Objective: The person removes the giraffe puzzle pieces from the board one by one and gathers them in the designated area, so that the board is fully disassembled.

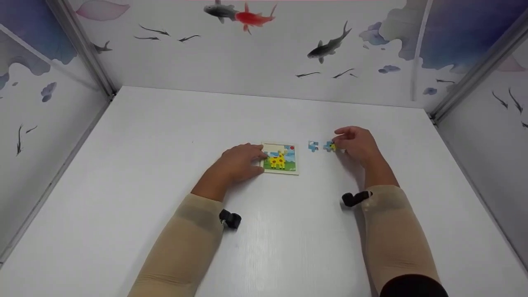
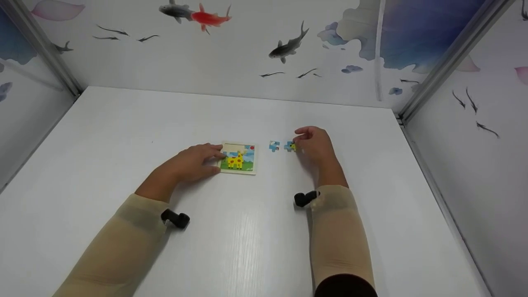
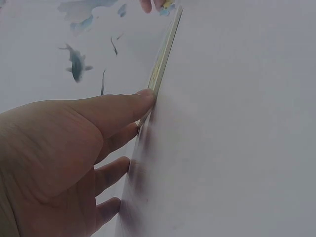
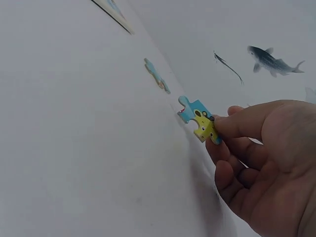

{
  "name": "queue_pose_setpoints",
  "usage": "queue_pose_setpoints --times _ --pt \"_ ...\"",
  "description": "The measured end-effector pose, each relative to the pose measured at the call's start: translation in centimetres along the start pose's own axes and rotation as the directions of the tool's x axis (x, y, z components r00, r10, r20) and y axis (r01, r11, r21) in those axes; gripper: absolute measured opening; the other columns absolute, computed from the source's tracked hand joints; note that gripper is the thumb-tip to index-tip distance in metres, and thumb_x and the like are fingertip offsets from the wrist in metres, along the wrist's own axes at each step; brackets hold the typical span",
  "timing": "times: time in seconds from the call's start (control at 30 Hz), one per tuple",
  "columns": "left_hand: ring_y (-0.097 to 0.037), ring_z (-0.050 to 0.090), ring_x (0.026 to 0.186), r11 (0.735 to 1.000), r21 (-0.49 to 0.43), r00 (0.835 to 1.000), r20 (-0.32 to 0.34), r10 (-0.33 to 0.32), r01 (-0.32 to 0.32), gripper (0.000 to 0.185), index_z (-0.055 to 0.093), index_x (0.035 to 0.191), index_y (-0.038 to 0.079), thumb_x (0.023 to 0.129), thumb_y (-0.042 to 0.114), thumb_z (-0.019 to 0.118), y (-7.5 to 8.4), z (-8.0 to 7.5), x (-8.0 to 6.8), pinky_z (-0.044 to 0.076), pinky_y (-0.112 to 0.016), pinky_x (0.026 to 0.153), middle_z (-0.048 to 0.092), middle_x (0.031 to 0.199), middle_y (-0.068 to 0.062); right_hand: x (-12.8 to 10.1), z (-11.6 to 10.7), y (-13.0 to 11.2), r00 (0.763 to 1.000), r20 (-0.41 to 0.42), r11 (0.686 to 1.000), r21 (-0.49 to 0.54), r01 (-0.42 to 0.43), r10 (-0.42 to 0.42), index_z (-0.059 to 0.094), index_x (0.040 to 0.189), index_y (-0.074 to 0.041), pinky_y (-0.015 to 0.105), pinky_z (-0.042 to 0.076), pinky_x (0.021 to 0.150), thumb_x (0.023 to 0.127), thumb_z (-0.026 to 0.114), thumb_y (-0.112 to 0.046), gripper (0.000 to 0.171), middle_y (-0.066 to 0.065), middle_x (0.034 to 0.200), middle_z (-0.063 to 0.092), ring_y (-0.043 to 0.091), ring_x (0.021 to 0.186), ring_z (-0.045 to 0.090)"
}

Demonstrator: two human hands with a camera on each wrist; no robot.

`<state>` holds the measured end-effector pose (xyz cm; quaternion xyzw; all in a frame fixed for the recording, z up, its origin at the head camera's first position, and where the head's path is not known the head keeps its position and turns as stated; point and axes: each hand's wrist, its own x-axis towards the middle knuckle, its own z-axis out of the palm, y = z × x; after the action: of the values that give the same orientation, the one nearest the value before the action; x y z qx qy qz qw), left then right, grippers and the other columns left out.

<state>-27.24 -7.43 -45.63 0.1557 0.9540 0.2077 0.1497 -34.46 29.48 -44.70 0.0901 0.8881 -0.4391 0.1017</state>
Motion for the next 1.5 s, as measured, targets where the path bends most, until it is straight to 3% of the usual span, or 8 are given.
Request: queue_pose_setpoints --times 0.33,0.57,0.7,0.93,1.1,1.27,1.5 --pt "-0.024 0.023 0.168 1.0 -0.014 1.0 0.009 0.015 -0.015 0.053 0.057 0.156 0.031 0.104 0.036 0.065 -0.1 0.0 0.0 0.02 -0.059 0.136 0.038 0.175 0.007 0.3 0.4 0.4 0.999 -0.013 0.996 -0.083 0.029 -0.031 0.065 0.14 -0.015 0.043 0.053 0.112 0.106 0.068 -0.021 0.035 0.012 0.138 0.067 0.029 0.126 0.06" --pt "-0.025 0.024 0.168 0.999 -0.007 0.999 0.005 0.042 -0.042 0.052 0.057 0.156 0.029 0.105 0.035 0.063 -0.4 0.0 -0.1 0.021 -0.055 0.137 0.038 0.175 0.007 -0.5 1.7 -1.5 0.996 -0.01 0.992 -0.085 0.09 -0.091 0.068 0.139 -0.018 0.038 0.056 0.103 0.105 0.07 -0.028 0.035 0.009 0.137 0.066 0.027 0.121 0.059" --pt "-0.026 0.024 0.168 0.999 -0.013 0.999 0.009 0.033 -0.033 0.052 0.057 0.156 0.029 0.105 0.036 0.064 -0.4 -0.1 0.0 0.021 -0.056 0.136 0.037 0.175 0.006 -1.1 3.5 -3.8 0.993 0.041 0.99 -0.089 0.113 -0.11 0.07 0.137 -0.021 0.037 0.057 0.098 0.103 0.073 -0.028 0.035 0.004 0.134 0.069 0.026 0.118 0.06" --pt "-0.026 0.023 0.168 1.0 -0.009 0.999 0.034 0.026 -0.025 0.053 0.056 0.157 0.028 0.106 0.037 0.064 -0.2 -0.2 0.0 0.021 -0.058 0.136 0.036 0.176 0.005 -1.9 6.5 -6.5 0.98 0.144 0.978 -0.134 0.158 -0.138 0.072 0.137 -0.025 0.041 0.059 0.104 0.101 0.076 -0.03 0.036 0.0 0.135 0.069 0.024 0.123 0.062" --pt "-0.026 0.024 0.168 1.0 -0.007 0.999 0.031 0.024 -0.024 0.052 0.056 0.157 0.029 0.106 0.038 0.064 -0.3 -0.1 0.0 0.021 -0.057 0.136 0.036 0.175 0.005 -2.1 7.8 -6.9 0.966 0.185 0.966 -0.15 0.212 -0.183 0.074 0.134 -0.024 0.041 0.058 0.103 0.099 0.078 -0.031 0.035 0.0 0.133 0.07 0.024 0.122 0.063" --pt "-0.026 0.026 0.167 0.999 0.001 0.999 0.027 0.034 -0.034 0.053 0.056 0.157 0.029 0.106 0.038 0.064 -0.4 0.0 0.2 0.022 -0.057 0.136 0.037 0.175 0.004 -2.2 8.6 -6.7 0.964 0.219 0.962 -0.19 0.196 -0.153 0.075 0.131 -0.027 0.04 0.057 0.1 0.099 0.078 -0.032 0.032 0.001 0.132 0.069 0.024 0.12 0.062" --pt "-0.026 0.027 0.167 0.998 0.002 0.998 0.017 0.06 -0.06 0.051 0.058 0.155 0.028 0.105 0.036 0.063 -0.4 -0.2 0.1 0.024 -0.056 0.135 0.039 0.174 0.004 -2.2 9.3 -6.2 0.941 0.271 0.933 -0.237 0.269 -0.203 0.076 0.125 -0.026 0.047 0.052 0.114 0.098 0.078 -0.027 0.027 0.001 0.128 0.069 0.025 0.124 0.061"
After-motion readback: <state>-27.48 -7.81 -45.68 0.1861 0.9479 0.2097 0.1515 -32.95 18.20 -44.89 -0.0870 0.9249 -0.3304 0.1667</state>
